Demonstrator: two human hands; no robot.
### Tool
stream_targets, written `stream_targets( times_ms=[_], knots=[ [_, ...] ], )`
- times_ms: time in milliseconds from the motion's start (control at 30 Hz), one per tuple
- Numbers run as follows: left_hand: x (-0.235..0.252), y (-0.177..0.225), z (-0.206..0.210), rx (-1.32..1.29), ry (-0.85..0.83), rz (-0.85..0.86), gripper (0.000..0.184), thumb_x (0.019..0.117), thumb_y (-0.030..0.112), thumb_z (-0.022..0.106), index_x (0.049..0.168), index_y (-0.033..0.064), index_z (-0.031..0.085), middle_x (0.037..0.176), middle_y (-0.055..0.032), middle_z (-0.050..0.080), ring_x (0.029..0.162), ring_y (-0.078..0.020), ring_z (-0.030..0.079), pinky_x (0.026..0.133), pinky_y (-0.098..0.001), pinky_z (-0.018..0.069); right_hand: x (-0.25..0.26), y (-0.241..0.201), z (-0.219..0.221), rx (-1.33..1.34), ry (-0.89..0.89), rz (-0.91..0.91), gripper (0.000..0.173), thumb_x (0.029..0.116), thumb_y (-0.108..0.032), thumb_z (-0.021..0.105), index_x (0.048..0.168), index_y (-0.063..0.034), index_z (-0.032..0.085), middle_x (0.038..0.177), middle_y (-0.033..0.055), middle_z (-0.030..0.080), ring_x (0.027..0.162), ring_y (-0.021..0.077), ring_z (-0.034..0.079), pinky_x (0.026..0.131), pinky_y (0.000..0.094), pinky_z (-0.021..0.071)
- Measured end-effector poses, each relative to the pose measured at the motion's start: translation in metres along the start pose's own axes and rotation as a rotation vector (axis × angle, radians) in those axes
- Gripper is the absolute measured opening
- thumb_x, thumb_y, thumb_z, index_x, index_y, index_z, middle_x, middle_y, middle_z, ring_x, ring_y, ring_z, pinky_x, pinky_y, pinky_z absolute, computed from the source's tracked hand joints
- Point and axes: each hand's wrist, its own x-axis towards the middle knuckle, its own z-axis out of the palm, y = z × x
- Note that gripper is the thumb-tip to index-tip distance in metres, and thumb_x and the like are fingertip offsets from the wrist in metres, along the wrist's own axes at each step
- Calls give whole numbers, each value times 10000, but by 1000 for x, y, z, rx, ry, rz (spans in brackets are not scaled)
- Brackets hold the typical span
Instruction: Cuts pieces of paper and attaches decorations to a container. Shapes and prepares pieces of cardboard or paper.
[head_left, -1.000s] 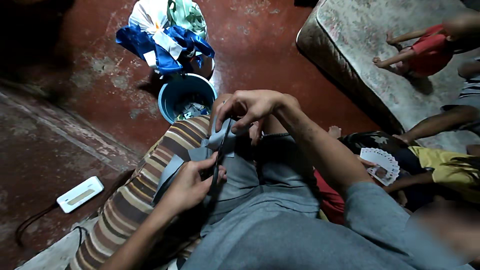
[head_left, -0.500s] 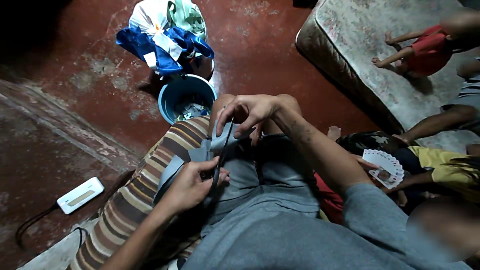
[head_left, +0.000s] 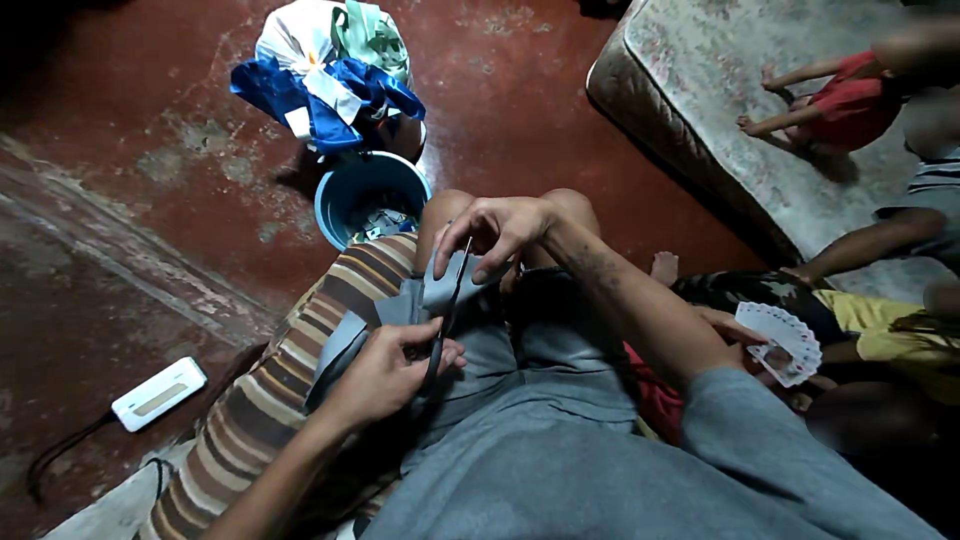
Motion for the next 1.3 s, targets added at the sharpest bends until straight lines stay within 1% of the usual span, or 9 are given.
stream_targets(
  times_ms=[200,367,500,633,767,900,1100,1200,1300],
  knots=[
    [-1,6,1,-80,10,42,407,972,95,681,1361,-6,615,1030,-49,778,924,-172,757,861,-307,635,-2,9,4,38,-23,-4,490,795,-138,784,1239,36,670,1188,114,689,898,79,663,720,229,560],
    [-25,41,-27,-113,-38,322,445,991,239,687,1386,56,598,1048,-64,769,907,-208,760,810,-338,659,9,9,25,-16,-38,70,485,782,-4,740,1260,23,668,1174,94,683,683,29,566,577,200,491],
    [-61,73,-81,-90,351,470,557,965,354,698,1434,92,548,1056,-78,762,847,-206,753,736,-332,655,46,-2,96,-301,-170,60,514,765,43,705,1274,-20,675,1198,128,658,819,136,616,686,294,521],
    [-75,58,-116,-145,486,550,574,981,253,680,1464,22,472,1127,-93,729,956,-232,733,873,-372,625,80,-11,127,-397,-227,28,567,769,91,722,1320,-27,658,1291,157,626,983,224,632,837,365,526],
    [-63,70,-92,3,499,515,621,972,324,696,1491,74,464,1102,-64,758,906,-216,754,795,-345,651,96,10,117,-699,-169,207,612,748,72,790,1334,-16,636,1349,207,582,1174,327,593,1000,455,486],
    [-49,58,-83,3,444,503,615,976,330,690,1485,58,476,1094,-100,756,902,-245,755,776,-359,656,95,14,112,-845,-135,345,653,737,57,818,1351,-30,614,1333,250,541,1112,359,610,914,481,534],
    [-39,60,-84,108,458,412,622,966,356,689,1466,38,502,1079,-95,760,912,-250,757,794,-374,656,79,-6,100,-808,-46,223,661,685,107,813,1311,-32,654,1232,230,592,1030,318,625,871,442,544],
    [-33,47,-96,219,554,231,541,961,297,670,1425,47,548,1110,-49,759,969,-169,746,831,-304,632,67,-15,89,-806,11,182,646,688,90,823,1301,-43,671,1262,230,588,1069,317,616,891,426,538],
    [-28,24,-102,297,605,20,439,961,147,674,1381,57,584,1048,-35,746,885,-100,727,765,-280,614,49,-22,79,-787,41,201,641,708,112,783,1313,-64,665,1262,197,598,1064,293,613,897,424,533]
  ],
)
